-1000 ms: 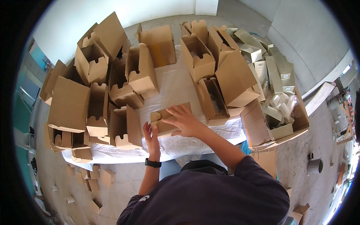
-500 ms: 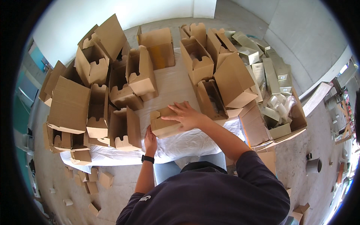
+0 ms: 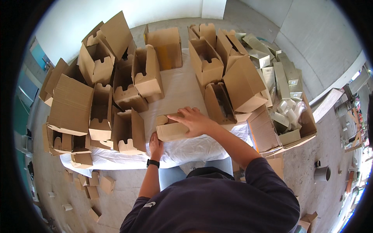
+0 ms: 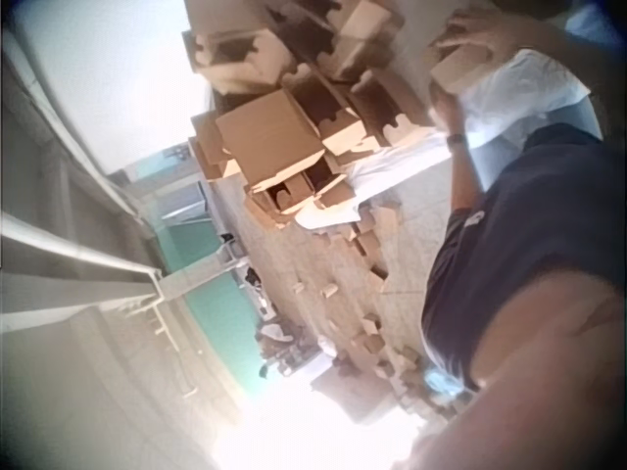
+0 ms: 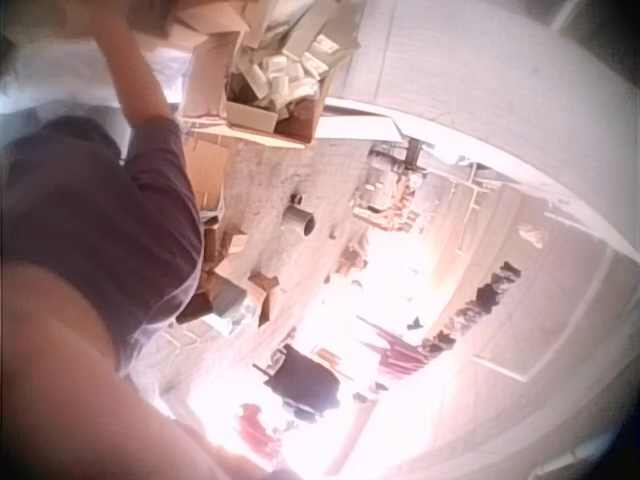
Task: The person removes white cylindrical bottles from plastic bags and places them into individual cardboard boxes on a table.
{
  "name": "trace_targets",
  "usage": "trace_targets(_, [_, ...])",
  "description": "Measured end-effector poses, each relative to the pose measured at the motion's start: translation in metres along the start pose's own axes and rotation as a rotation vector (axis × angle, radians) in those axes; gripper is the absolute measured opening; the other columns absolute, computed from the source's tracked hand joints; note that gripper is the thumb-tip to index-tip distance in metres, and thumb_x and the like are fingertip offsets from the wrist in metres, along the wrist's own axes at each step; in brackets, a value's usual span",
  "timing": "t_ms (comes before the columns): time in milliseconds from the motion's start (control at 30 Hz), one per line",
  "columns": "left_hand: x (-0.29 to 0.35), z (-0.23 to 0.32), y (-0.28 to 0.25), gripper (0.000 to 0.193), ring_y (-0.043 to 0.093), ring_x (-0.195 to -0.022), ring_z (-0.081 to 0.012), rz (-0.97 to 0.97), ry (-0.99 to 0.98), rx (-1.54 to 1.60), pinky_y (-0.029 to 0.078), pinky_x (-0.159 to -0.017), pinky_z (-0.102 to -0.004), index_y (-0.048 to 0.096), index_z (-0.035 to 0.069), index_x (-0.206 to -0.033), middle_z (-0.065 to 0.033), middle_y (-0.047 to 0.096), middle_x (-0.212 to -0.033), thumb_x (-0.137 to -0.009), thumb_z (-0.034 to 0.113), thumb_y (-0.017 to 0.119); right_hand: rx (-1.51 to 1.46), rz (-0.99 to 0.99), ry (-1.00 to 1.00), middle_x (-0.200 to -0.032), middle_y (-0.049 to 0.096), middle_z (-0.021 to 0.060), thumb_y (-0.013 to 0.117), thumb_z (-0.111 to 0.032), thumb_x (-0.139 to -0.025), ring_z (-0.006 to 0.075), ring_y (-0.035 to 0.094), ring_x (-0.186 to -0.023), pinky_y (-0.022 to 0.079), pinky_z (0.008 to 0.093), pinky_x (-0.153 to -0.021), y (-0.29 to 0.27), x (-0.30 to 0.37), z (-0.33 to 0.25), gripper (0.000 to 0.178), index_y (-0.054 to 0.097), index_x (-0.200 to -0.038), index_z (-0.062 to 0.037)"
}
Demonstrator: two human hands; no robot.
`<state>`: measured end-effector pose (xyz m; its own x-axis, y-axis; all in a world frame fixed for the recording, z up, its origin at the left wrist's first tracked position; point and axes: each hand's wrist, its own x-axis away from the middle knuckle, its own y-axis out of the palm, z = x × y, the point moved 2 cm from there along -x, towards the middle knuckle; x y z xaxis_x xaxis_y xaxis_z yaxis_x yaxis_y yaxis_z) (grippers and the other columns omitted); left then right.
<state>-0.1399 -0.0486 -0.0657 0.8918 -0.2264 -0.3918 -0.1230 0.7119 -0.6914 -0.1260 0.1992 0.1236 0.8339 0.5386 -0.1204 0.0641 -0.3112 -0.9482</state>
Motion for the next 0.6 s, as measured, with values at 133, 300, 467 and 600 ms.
trace_targets(133, [0.000, -0.007, -0.003, 0.034, 0.057, -0.103, -0.0392, -0.050, -0.057, 0.010, 0.045, -0.091, -0.0448, 0.052, 0.003, -0.121, -0.0199, 0.059, -0.111, -0.089, 0.014, 0.054, -0.030, 0.073, 0.208, -0.123, 0.048, 0.0205, 0.074, -0.026, -0.064, 0.0373, 0.047, -0.113, 0.038, 0.0474, -0.088, -0.011, 0.005, -0.021, 0.092, 0.034, -0.147, -0.0219])
trace_targets(300, [-0.011, 0.031, -0.018, 0.032, 0.059, -0.100, -0.0313, -0.032, -0.009, 0.169, 0.046, -0.090, -0.0402, 0.053, 0.006, -0.122, -0.0136, 0.061, -0.106, -0.091, 0.012, 0.053, 0.133, 0.409, 0.599, -0.126, 0.046, 0.0224, 0.074, -0.031, -0.067, 0.0382, 0.049, -0.108, 0.040, 0.0495, -0.084, -0.006, 0.025, -0.019, 0.091, 0.033, -0.147, -0.0197])
trace_targets(467, [-0.009, 0.030, -0.020, 0.032, 0.060, -0.101, -0.0301, -0.056, -0.031, 0.140, 0.046, -0.090, -0.0390, 0.055, 0.007, -0.122, -0.0136, 0.061, -0.108, -0.091, 0.014, 0.053, 0.265, 0.460, 0.712, -0.128, 0.043, 0.0218, 0.073, -0.036, -0.071, 0.0366, 0.049, -0.101, 0.041, 0.0499, -0.080, 0.002, 0.027, -0.018, 0.089, 0.032, -0.147, -0.0188])
trace_targets(600, [-0.010, 0.030, -0.021, 0.032, 0.059, -0.102, -0.0302, -0.059, -0.021, 0.169, 0.046, -0.091, -0.0390, 0.054, 0.006, -0.122, -0.0138, 0.061, -0.109, -0.091, 0.015, 0.054, 0.279, 0.474, 0.793, -0.129, 0.043, 0.0211, 0.073, -0.037, -0.072, 0.0370, 0.048, -0.104, 0.040, 0.0499, -0.081, 0.000, 0.016, -0.009, 0.087, 0.033, -0.147, -0.0188])
